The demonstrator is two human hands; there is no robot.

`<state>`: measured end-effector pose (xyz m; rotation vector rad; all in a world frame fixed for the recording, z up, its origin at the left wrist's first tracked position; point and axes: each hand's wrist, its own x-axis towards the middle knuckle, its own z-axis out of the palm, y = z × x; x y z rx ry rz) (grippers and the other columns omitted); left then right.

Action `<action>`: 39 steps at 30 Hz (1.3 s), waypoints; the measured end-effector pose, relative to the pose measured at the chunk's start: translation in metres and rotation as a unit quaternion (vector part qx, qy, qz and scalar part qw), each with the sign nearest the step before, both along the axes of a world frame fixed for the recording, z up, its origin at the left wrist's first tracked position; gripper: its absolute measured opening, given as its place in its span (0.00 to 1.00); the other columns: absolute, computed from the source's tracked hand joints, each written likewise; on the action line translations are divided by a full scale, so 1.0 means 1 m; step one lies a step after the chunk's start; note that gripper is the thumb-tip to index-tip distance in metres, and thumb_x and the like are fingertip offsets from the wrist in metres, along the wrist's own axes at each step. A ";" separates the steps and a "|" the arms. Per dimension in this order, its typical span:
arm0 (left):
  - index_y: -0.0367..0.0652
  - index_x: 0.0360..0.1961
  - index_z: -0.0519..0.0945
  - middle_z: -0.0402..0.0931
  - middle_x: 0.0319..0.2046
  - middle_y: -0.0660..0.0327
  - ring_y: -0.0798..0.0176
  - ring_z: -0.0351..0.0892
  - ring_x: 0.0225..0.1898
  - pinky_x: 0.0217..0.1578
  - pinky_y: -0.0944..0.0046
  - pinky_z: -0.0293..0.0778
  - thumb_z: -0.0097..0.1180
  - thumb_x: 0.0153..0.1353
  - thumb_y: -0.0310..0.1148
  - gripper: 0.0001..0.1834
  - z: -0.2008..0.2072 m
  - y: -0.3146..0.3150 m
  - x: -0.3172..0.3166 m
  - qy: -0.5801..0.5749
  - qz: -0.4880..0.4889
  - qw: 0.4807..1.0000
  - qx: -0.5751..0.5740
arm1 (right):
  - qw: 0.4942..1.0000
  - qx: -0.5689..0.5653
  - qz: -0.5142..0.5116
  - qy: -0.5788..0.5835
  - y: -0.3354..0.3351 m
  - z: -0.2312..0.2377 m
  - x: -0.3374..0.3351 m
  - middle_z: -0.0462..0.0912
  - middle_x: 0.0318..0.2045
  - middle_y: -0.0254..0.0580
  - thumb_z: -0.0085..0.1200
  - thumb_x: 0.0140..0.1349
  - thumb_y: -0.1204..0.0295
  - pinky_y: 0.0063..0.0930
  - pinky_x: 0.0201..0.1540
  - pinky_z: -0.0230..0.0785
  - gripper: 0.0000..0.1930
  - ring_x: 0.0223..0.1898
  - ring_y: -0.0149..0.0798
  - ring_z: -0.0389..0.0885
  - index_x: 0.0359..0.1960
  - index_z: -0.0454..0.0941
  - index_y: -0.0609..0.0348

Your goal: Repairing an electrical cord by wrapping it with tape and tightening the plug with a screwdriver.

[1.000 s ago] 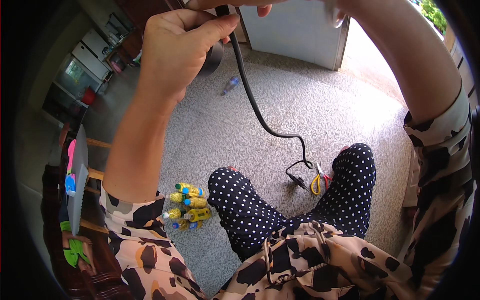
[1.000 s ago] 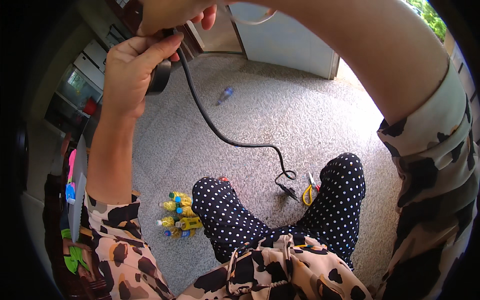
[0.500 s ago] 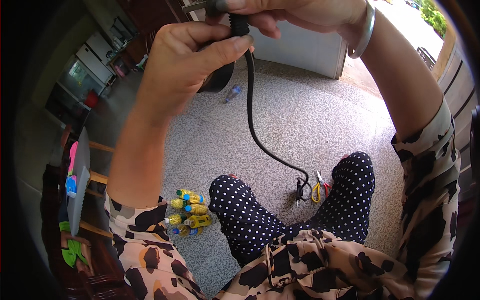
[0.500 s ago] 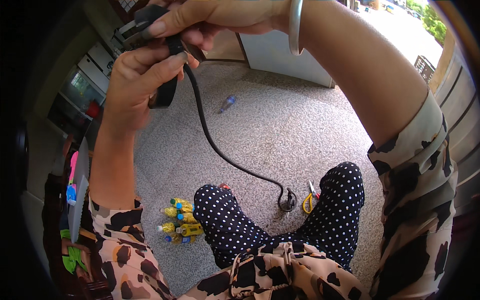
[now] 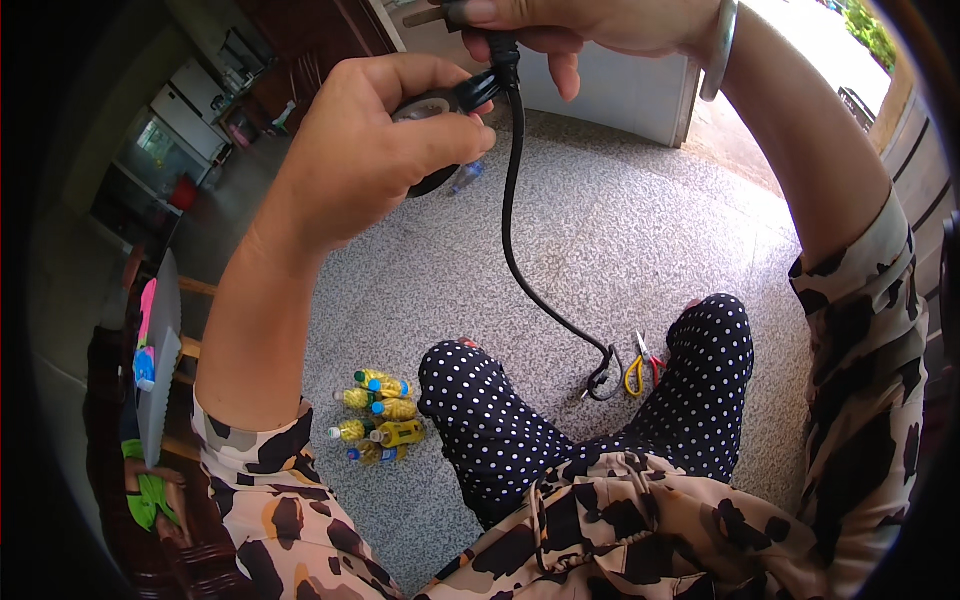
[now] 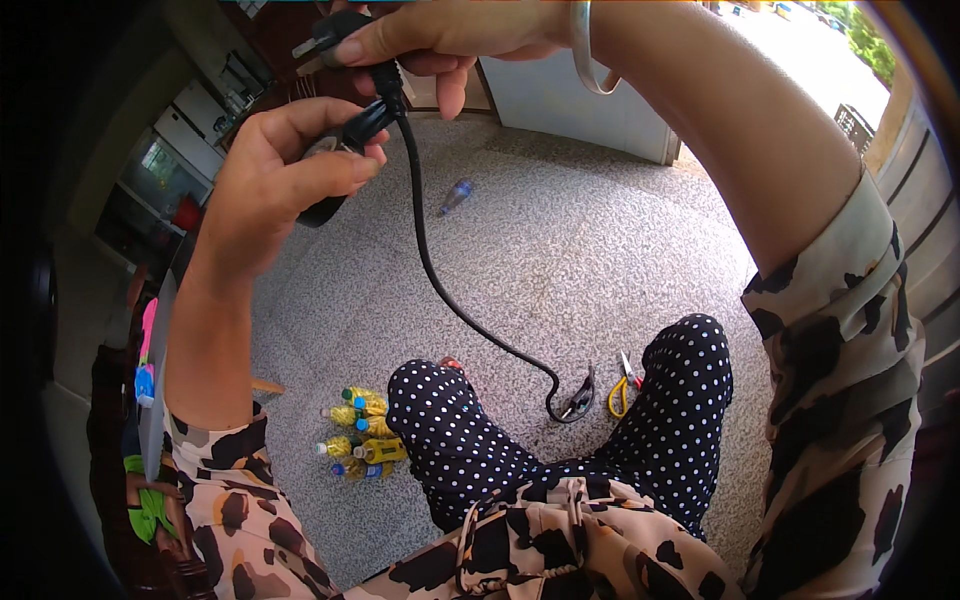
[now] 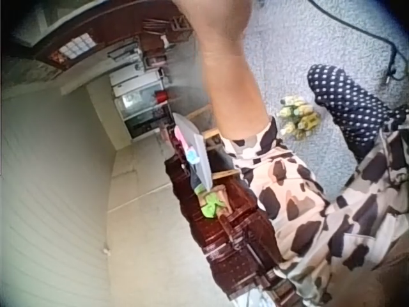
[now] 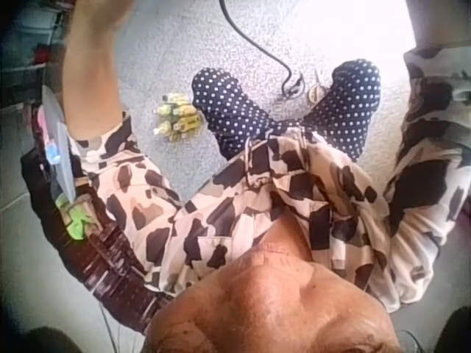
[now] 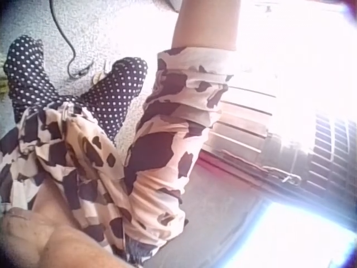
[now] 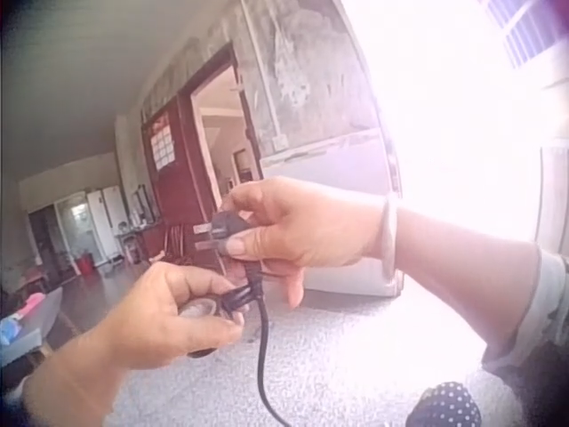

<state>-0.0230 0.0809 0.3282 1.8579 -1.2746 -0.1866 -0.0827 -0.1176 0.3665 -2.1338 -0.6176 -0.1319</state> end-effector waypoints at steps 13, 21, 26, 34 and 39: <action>0.30 0.32 0.80 0.74 0.20 0.67 0.79 0.68 0.22 0.23 0.77 0.64 0.58 0.47 0.26 0.11 -0.021 -0.011 -0.013 -0.065 0.023 0.991 -0.114 | 0.907 -0.216 -0.197 -0.305 0.025 -0.014 0.008 0.78 0.25 0.58 0.55 0.50 0.72 0.33 0.33 0.73 0.11 0.31 0.48 0.81 0.28 0.75 0.72; 0.28 0.30 0.80 0.76 0.19 0.65 0.79 0.69 0.22 0.22 0.78 0.65 0.61 0.49 0.28 0.11 -0.033 -0.024 -0.010 -0.012 0.029 0.987 -0.155 | 0.784 -0.479 -0.129 -0.372 0.023 -0.019 0.028 0.77 0.22 0.52 0.56 0.49 0.74 0.30 0.27 0.71 0.07 0.26 0.45 0.80 0.23 0.76 0.67; 0.28 0.29 0.81 0.79 0.24 0.64 0.78 0.72 0.24 0.21 0.78 0.66 0.63 0.51 0.28 0.11 -0.025 -0.021 -0.015 -0.011 -0.025 0.981 -0.194 | 0.921 0.276 0.070 0.265 0.009 -0.014 0.026 0.75 0.19 0.36 0.52 0.58 0.76 0.15 0.11 0.57 0.03 0.15 0.23 0.68 0.32 0.75 0.62; 0.33 0.26 0.81 0.77 0.21 0.67 0.81 0.71 0.21 0.19 0.80 0.64 0.62 0.50 0.24 0.05 -0.021 -0.008 -0.012 -0.085 -0.010 0.983 -0.159 | 0.847 0.431 0.192 0.246 0.000 -0.025 0.005 0.76 0.23 0.36 0.51 0.60 0.75 0.13 0.16 0.65 0.06 0.17 0.26 0.74 0.37 0.72 0.63; 0.33 0.27 0.81 0.75 0.18 0.67 0.81 0.69 0.19 0.17 0.81 0.62 0.63 0.49 0.25 0.06 -0.021 -0.008 -0.009 -0.015 -0.048 0.980 -0.193 | 0.871 0.382 0.253 0.175 -0.001 -0.023 0.009 0.76 0.22 0.35 0.52 0.59 0.76 0.14 0.16 0.64 0.06 0.18 0.25 0.74 0.37 0.72 0.64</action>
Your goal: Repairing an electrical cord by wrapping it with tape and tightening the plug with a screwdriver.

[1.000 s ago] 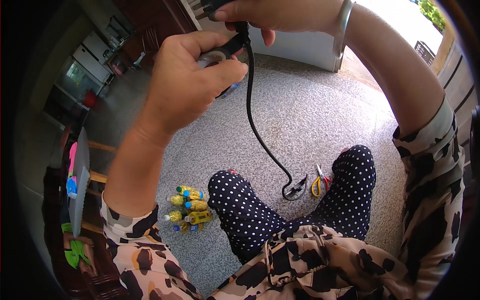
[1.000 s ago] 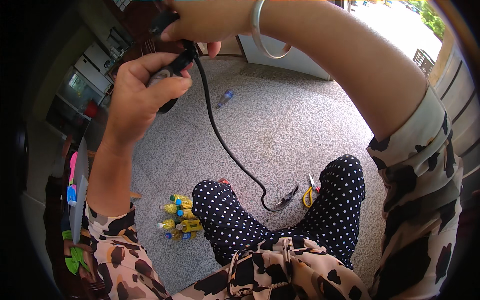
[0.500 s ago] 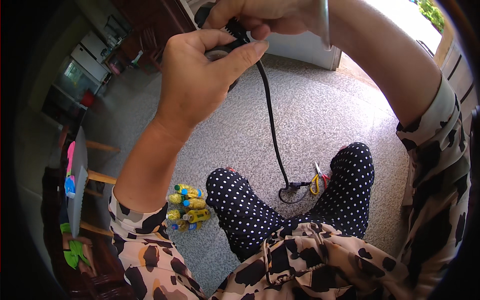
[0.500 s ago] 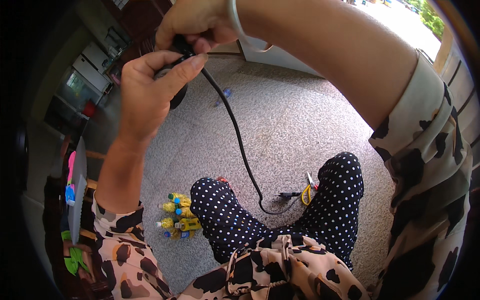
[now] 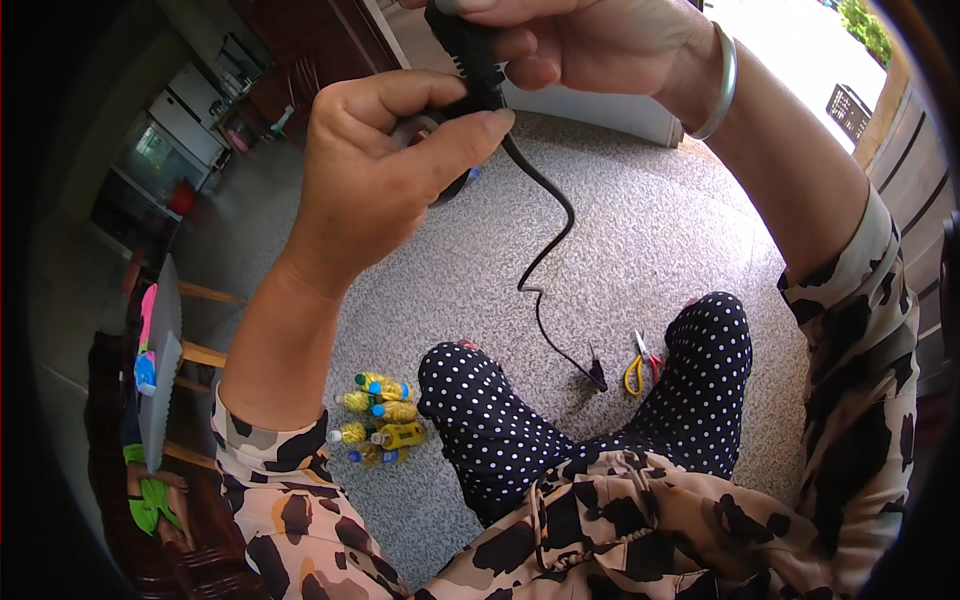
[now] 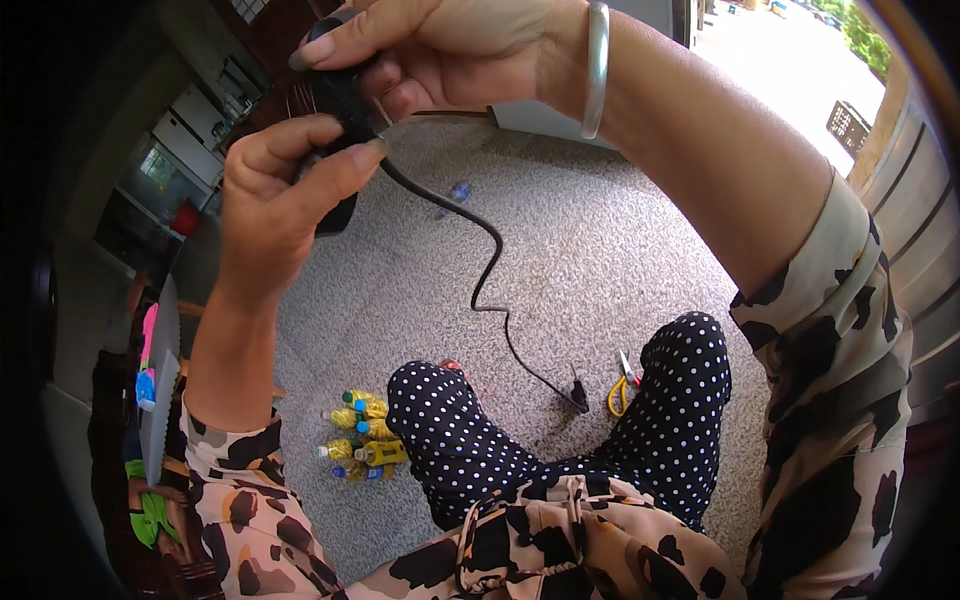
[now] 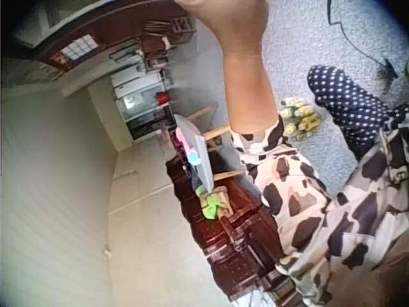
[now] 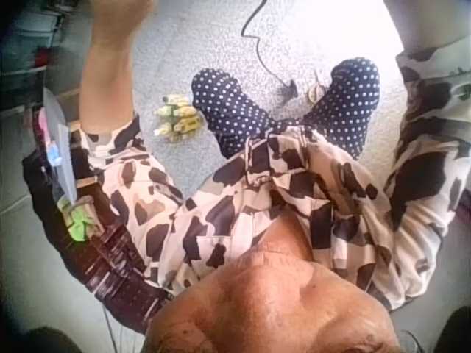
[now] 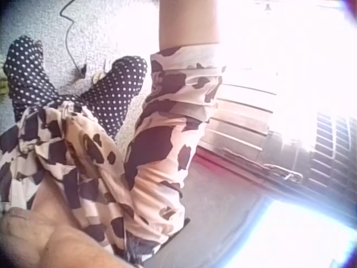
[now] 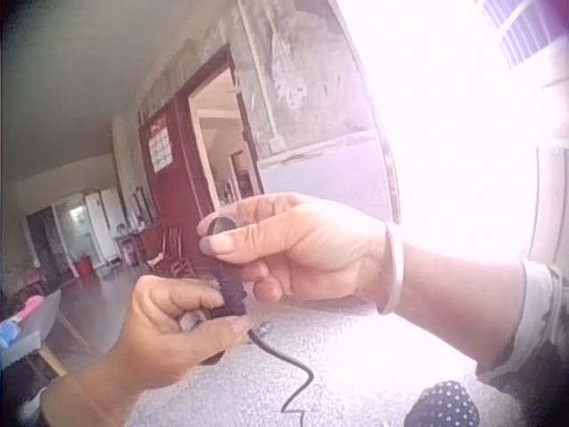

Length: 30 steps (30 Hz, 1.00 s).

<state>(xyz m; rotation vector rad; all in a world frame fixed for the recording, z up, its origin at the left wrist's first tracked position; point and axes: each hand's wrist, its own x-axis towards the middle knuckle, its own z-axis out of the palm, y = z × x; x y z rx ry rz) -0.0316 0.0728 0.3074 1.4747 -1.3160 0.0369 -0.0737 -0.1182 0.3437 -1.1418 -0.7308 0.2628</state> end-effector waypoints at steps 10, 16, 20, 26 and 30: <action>0.31 0.26 0.80 0.75 0.15 0.63 0.77 0.71 0.17 0.16 0.76 0.64 0.61 0.48 0.30 0.11 0.004 -0.003 0.005 -0.048 0.132 0.983 0.118 | 0.924 -0.218 -0.307 -0.067 0.012 0.007 -0.010 0.73 0.18 0.35 0.54 0.56 0.77 0.18 0.18 0.63 0.11 0.18 0.26 0.70 0.38 0.73 0.73; 0.33 0.23 0.81 0.74 0.13 0.64 0.77 0.70 0.15 0.15 0.74 0.63 0.61 0.49 0.34 0.12 -0.004 -0.004 0.012 -0.081 0.165 0.974 0.131 | 0.619 -0.497 -0.499 -0.348 0.027 0.008 -0.009 0.78 0.19 0.48 0.56 0.53 0.68 0.29 0.23 0.71 0.16 0.20 0.39 0.78 0.33 0.75 0.75; 0.33 0.22 0.81 0.72 0.12 0.66 0.77 0.67 0.15 0.16 0.74 0.61 0.62 0.49 0.36 0.13 -0.013 -0.009 0.020 -0.064 0.156 0.976 0.140 | 0.476 -0.608 -0.499 -0.394 0.031 0.007 -0.003 0.79 0.21 0.55 0.56 0.51 0.64 0.34 0.27 0.73 0.19 0.25 0.48 0.80 0.32 0.75 0.75; 0.35 0.24 0.82 0.74 0.16 0.67 0.77 0.68 0.19 0.19 0.75 0.60 0.62 0.51 0.34 0.11 -0.009 0.002 0.023 0.044 0.055 0.992 0.102 | 0.858 -0.420 -0.226 -0.191 0.000 0.020 -0.006 0.77 0.31 0.48 0.61 0.51 0.68 0.24 0.26 0.74 0.31 0.31 0.36 0.78 0.52 0.62 0.76; 0.36 0.25 0.82 0.76 0.20 0.67 0.77 0.70 0.24 0.25 0.76 0.63 0.62 0.51 0.31 0.08 0.009 0.005 0.020 0.096 -0.020 0.990 0.100 | 0.974 -0.160 -0.080 -0.137 -0.010 0.013 0.000 0.75 0.33 0.43 0.62 0.52 0.72 0.19 0.26 0.74 0.36 0.30 0.30 0.76 0.58 0.55 0.73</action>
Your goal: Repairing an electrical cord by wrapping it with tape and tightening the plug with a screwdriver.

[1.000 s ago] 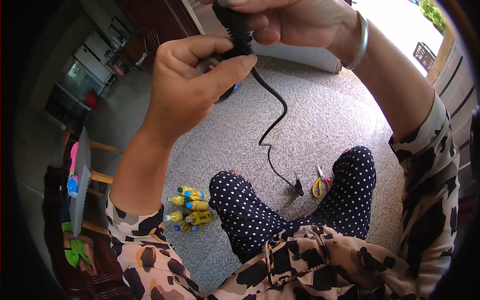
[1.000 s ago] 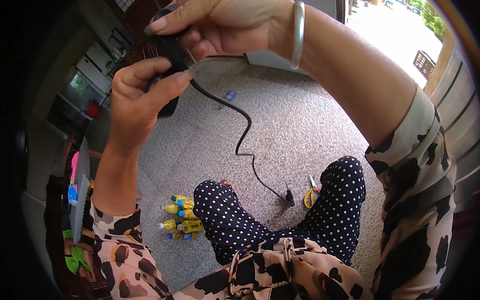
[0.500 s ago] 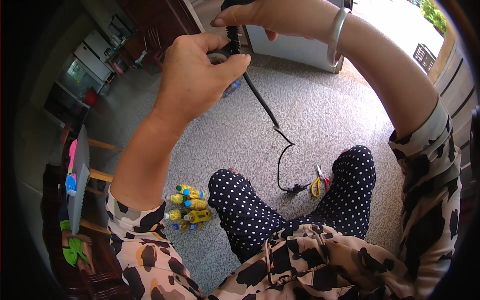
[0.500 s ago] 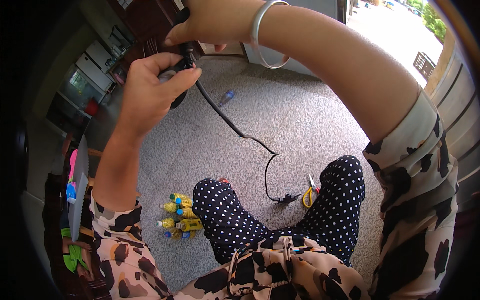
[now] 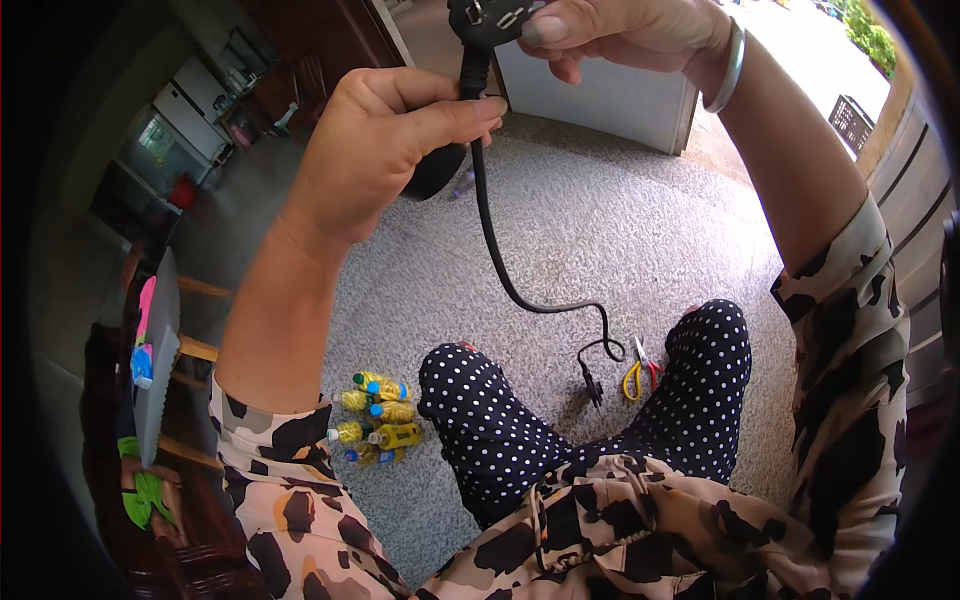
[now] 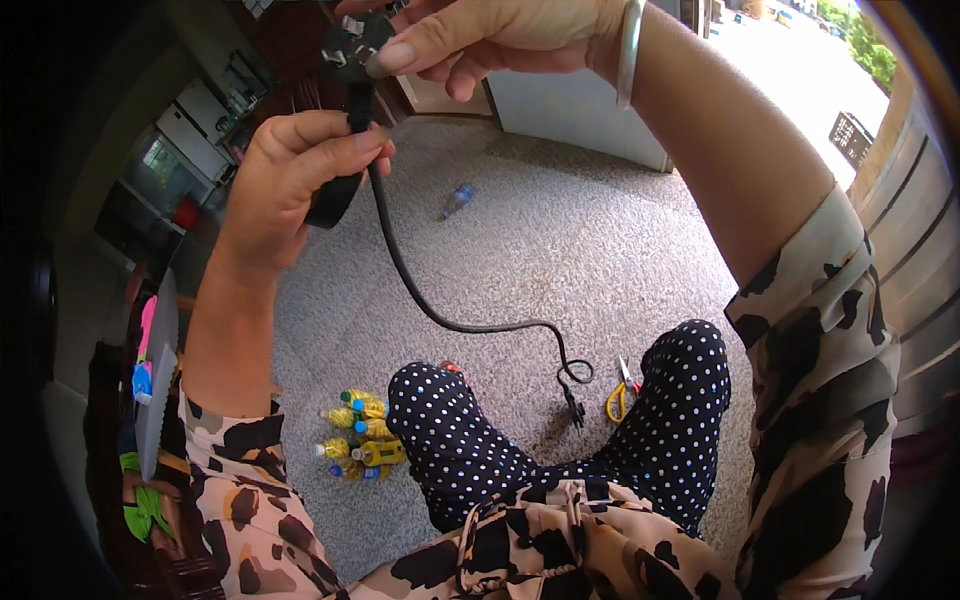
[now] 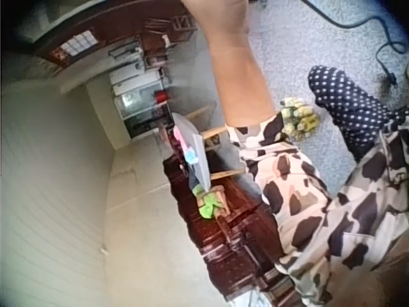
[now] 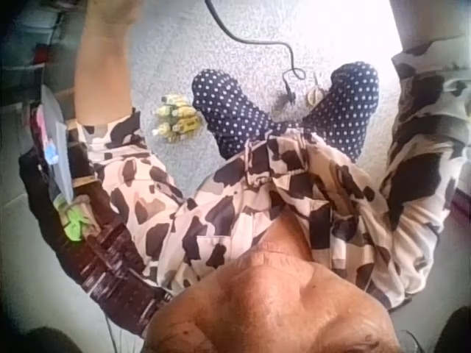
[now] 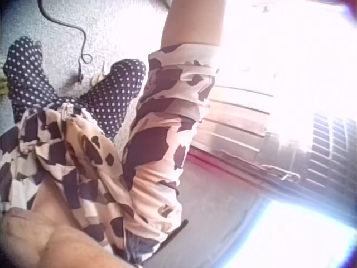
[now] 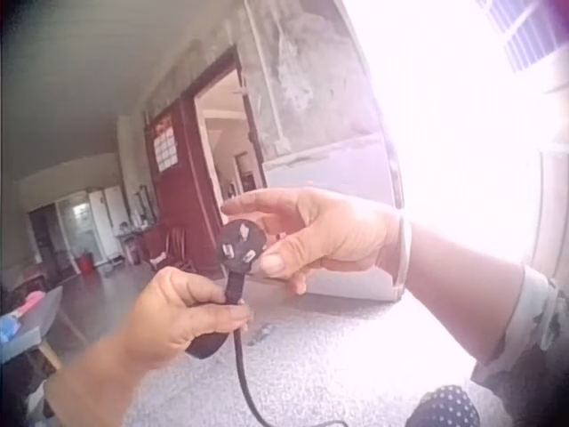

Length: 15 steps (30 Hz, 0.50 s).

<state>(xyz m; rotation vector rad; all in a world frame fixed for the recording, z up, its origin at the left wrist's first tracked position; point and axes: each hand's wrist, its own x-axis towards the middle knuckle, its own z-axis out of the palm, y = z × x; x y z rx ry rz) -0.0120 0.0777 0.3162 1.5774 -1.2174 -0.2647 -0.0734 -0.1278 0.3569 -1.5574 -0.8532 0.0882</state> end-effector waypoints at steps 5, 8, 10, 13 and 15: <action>0.34 0.28 0.81 0.77 0.23 0.65 0.76 0.72 0.26 0.31 0.74 0.67 0.63 0.50 0.29 0.08 0.006 -0.005 -0.007 0.029 0.000 0.999 0.014 | 0.996 -0.058 -0.065 -0.032 0.011 -0.001 -0.018 0.76 0.27 0.36 0.61 0.51 0.73 0.16 0.21 0.68 0.24 0.22 0.26 0.74 0.48 0.66 0.68; 0.34 0.33 0.80 0.76 0.25 0.65 0.75 0.72 0.27 0.31 0.73 0.68 0.62 0.50 0.29 0.12 0.000 -0.006 -0.011 0.006 0.014 1.000 0.004 | 0.948 -0.170 -0.180 -0.201 0.021 -0.002 -0.024 0.75 0.21 0.32 0.59 0.52 0.74 0.14 0.18 0.62 0.14 0.19 0.23 0.72 0.38 0.69 0.64; 0.33 0.37 0.79 0.76 0.27 0.65 0.74 0.72 0.27 0.31 0.73 0.68 0.62 0.49 0.30 0.15 -0.001 -0.006 -0.012 -0.010 0.002 1.000 -0.006 | 0.943 -0.176 -0.195 -0.202 0.023 0.000 -0.026 0.74 0.18 0.30 0.57 0.52 0.75 0.14 0.17 0.59 0.10 0.18 0.22 0.70 0.34 0.70 0.62; 0.34 0.38 0.77 0.76 0.28 0.65 0.75 0.72 0.29 0.31 0.75 0.67 0.63 0.46 0.31 0.18 -0.001 -0.006 -0.015 -0.043 -0.002 0.999 0.007 | 0.972 -0.158 -0.156 -0.074 0.018 0.008 -0.026 0.73 0.18 0.30 0.56 0.52 0.75 0.15 0.16 0.58 0.08 0.16 0.21 0.69 0.33 0.71 0.62; 0.34 0.37 0.77 0.76 0.27 0.65 0.75 0.72 0.29 0.30 0.75 0.67 0.63 0.45 0.32 0.17 0.002 -0.002 -0.019 -0.046 0.027 0.997 0.047 | 0.964 -0.198 -0.160 -0.079 0.014 0.012 -0.029 0.74 0.18 0.29 0.56 0.52 0.74 0.15 0.16 0.57 0.08 0.16 0.20 0.68 0.32 0.71 0.61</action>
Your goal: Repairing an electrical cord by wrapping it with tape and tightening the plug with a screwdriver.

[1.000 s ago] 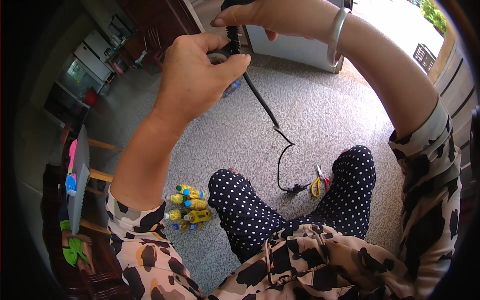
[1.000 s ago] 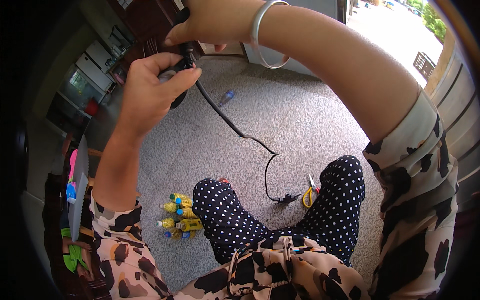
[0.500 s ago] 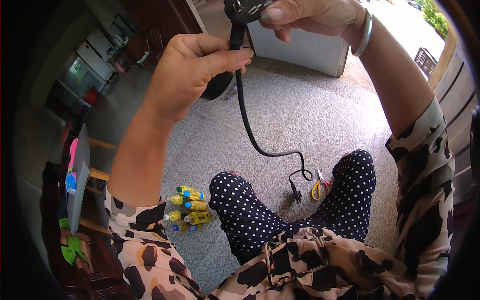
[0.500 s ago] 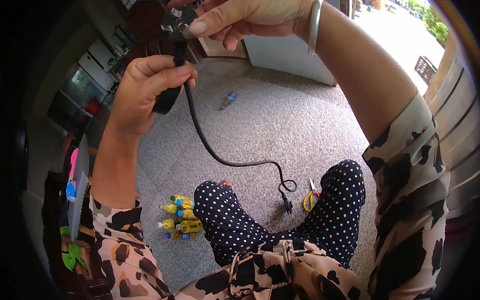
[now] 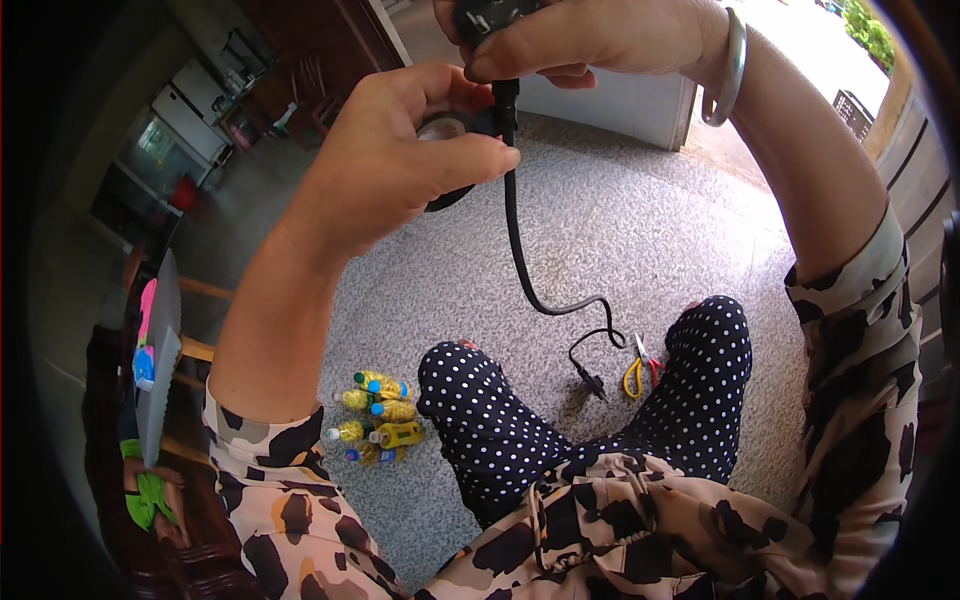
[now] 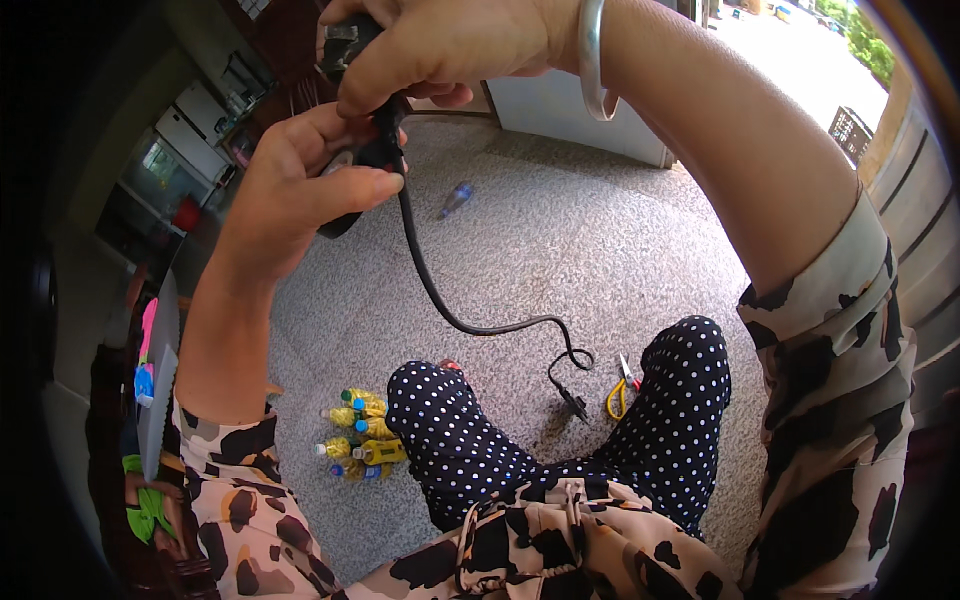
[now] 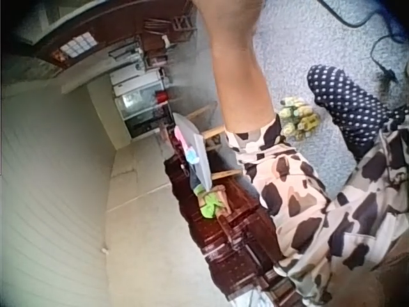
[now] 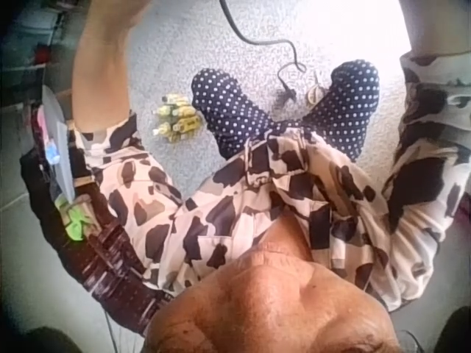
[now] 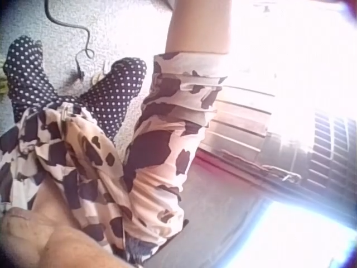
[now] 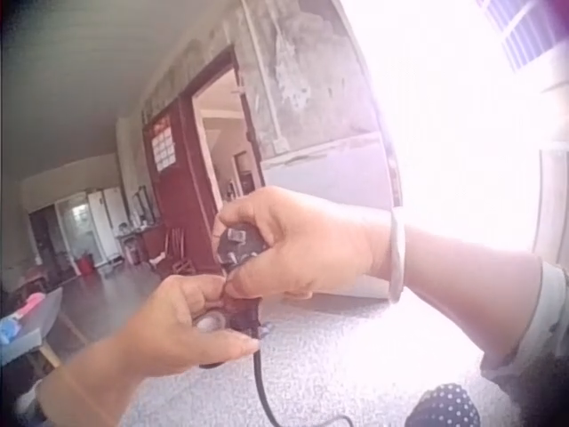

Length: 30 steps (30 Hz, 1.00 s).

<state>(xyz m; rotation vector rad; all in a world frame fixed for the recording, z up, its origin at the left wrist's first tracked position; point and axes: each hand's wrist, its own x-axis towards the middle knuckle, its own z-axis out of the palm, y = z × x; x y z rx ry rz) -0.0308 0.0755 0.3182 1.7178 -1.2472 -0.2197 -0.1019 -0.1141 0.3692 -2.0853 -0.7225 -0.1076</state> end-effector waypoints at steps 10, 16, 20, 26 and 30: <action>0.33 0.40 0.76 0.77 0.30 0.62 0.73 0.74 0.29 0.31 0.75 0.69 0.60 0.44 0.29 0.19 0.008 0.015 -0.007 0.035 -0.018 0.996 0.084 | 0.991 -0.113 -0.076 0.002 0.009 0.012 -0.013 0.73 0.16 0.30 0.55 0.51 0.74 0.16 0.15 0.57 0.08 0.15 0.22 0.68 0.32 0.73 0.63; 0.32 0.34 0.78 0.75 0.26 0.65 0.76 0.72 0.27 0.26 0.76 0.69 0.61 0.45 0.28 0.14 -0.009 0.008 -0.012 0.016 0.018 1.000 -0.006 | 0.961 -0.219 -0.149 -0.078 0.013 0.012 -0.008 0.76 0.17 0.41 0.53 0.49 0.74 0.24 0.20 0.64 0.09 0.18 0.32 0.74 0.29 0.74 0.68; 0.30 0.30 0.78 0.75 0.22 0.64 0.76 0.72 0.24 0.23 0.75 0.68 0.62 0.46 0.29 0.13 -0.013 0.003 -0.016 -0.054 0.052 0.997 -0.018 | 0.897 -0.322 -0.184 -0.242 0.021 -0.002 0.020 0.78 0.21 0.54 0.54 0.48 0.69 0.33 0.29 0.70 0.13 0.25 0.46 0.79 0.27 0.75 0.71; 0.30 0.23 0.78 0.74 0.15 0.62 0.76 0.70 0.18 0.19 0.75 0.65 0.61 0.49 0.30 0.11 -0.018 -0.009 -0.017 -0.174 0.081 0.978 -0.085 | 0.826 -0.402 -0.190 -0.346 0.030 -0.010 0.025 0.79 0.24 0.54 0.54 0.52 0.66 0.35 0.30 0.71 0.13 0.28 0.46 0.81 0.26 0.78 0.68; 0.30 0.23 0.78 0.73 0.14 0.63 0.77 0.68 0.17 0.19 0.75 0.64 0.59 0.51 0.29 0.10 -0.020 -0.007 -0.011 -0.183 0.086 0.975 -0.097 | 0.985 -0.111 -0.101 0.084 0.018 0.007 0.014 0.80 0.24 0.47 0.53 0.58 0.67 0.30 0.26 0.74 0.11 0.24 0.39 0.81 0.32 0.77 0.64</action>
